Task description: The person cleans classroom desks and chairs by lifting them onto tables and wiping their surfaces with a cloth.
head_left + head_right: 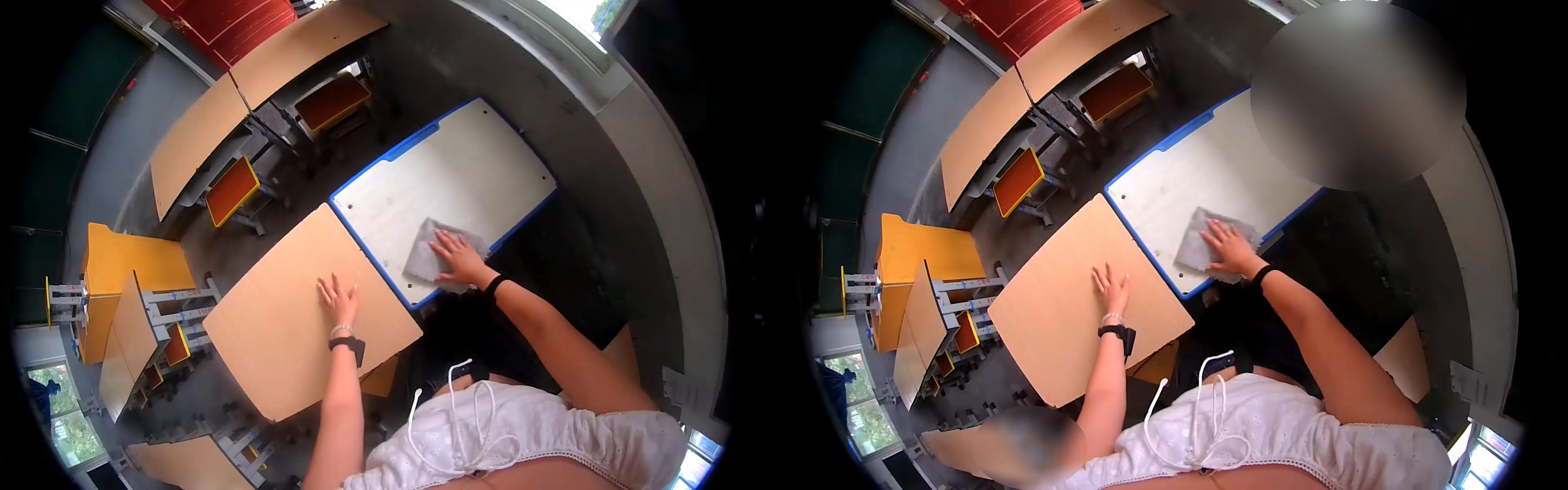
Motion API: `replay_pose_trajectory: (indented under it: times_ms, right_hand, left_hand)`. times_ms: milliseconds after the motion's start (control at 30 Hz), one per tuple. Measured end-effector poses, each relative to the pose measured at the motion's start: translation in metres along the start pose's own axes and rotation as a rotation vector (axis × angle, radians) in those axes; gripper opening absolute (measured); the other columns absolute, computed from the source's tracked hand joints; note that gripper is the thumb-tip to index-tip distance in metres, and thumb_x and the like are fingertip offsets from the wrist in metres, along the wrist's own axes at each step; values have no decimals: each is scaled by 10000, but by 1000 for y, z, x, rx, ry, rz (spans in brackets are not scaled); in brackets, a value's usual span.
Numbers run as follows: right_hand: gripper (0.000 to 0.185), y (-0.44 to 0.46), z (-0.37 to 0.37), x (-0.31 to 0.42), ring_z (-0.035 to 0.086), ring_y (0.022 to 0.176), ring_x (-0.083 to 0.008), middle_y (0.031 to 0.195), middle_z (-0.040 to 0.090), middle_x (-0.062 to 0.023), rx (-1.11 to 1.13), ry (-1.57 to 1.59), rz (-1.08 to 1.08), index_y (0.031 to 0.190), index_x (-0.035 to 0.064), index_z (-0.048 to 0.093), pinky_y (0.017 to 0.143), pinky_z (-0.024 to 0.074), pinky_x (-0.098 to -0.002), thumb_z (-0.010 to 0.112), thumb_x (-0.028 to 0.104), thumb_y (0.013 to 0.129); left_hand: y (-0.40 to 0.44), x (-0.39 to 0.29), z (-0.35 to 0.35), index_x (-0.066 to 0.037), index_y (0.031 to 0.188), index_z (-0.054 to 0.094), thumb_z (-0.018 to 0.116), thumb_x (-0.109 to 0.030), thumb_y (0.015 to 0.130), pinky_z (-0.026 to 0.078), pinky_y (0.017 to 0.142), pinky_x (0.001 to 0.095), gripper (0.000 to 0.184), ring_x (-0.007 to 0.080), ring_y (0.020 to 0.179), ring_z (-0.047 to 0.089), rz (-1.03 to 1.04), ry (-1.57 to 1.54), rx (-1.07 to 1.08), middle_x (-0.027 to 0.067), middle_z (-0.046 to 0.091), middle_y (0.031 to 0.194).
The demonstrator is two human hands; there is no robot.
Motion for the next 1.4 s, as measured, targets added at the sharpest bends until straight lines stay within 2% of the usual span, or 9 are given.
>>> replay_pose_trajectory:
  times_ms: [267,400,467,533,633,967,1167,1333,1400]
  right_hand:
    - [986,-75,-17,-158,119,1370,-287,1497,46,-111,93,80,517,1429,201,156,1029,231,-550,641,591,665]
    - [987,-83,-21,-204,100,1373,-282,1498,23,-110,145,62,605,1429,191,150,1042,213,-540,610,629,672]
    - [989,-80,-27,-225,98,1372,-288,1497,17,-117,172,95,651,1430,188,145,1048,211,-527,604,633,676]
    - [1017,-74,-37,-241,109,1366,-308,1493,15,-140,135,93,606,1433,168,127,1049,221,-510,605,642,670]
    - [1102,-66,-39,-279,97,1363,-334,1484,5,-180,103,53,524,1434,110,97,1029,247,-529,617,668,638]
    - [1121,-21,-67,-329,52,1356,-387,1468,15,-232,210,-89,253,1425,73,115,1017,239,-554,661,629,619]
    - [1052,2,-64,-325,58,1347,-417,1443,71,-282,164,-46,164,1420,97,172,1050,167,-538,678,576,632]
    - [983,22,-32,-223,88,1347,-409,1451,105,-252,257,25,-393,1403,97,234,1057,144,-536,675,549,649]
    - [953,23,-31,-150,121,1350,-381,1461,124,-212,373,45,-557,1388,94,271,1057,148,-544,684,530,648]
  left_hand:
    - [-48,-39,11,-36,1404,178,617,-508,745,137,1070,526,921,429,1345,-22,93,-32,207,290,-47,1443]
    - [-50,-87,3,-51,1368,293,619,-494,753,148,1064,531,825,441,1329,94,152,-1,166,293,116,1430]
    - [-60,-138,11,-72,1354,327,617,-489,755,161,1057,539,786,423,1323,141,391,-55,203,258,182,1426]
    - [-68,-194,30,-143,1351,356,612,-487,759,179,1043,556,731,385,1330,157,516,-14,234,189,186,1450]
    - [-68,-229,34,-218,1367,349,604,-510,756,171,1026,583,724,399,1348,84,313,-98,227,191,68,1477]
    - [-58,-205,50,-176,1369,345,616,-325,783,178,1064,499,664,330,1354,148,137,-252,198,100,147,1485]
    - [-61,-219,51,-131,1354,360,603,-283,812,194,1082,428,614,361,1348,142,-68,-400,73,160,177,1463]
    - [-71,-258,57,-126,1374,306,615,-348,793,284,1041,431,694,401,1301,239,-37,-521,70,215,229,1426]
    - [-77,-282,33,-157,1389,274,638,-372,772,338,997,447,748,384,1290,272,-94,-325,127,213,215,1429]
Point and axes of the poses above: each hand's wrist, its own y-axis towards the middle knuckle, its own z-axis out of the palm, x = y × z, the point moved 10 cm from there along y, towards the middle knuckle
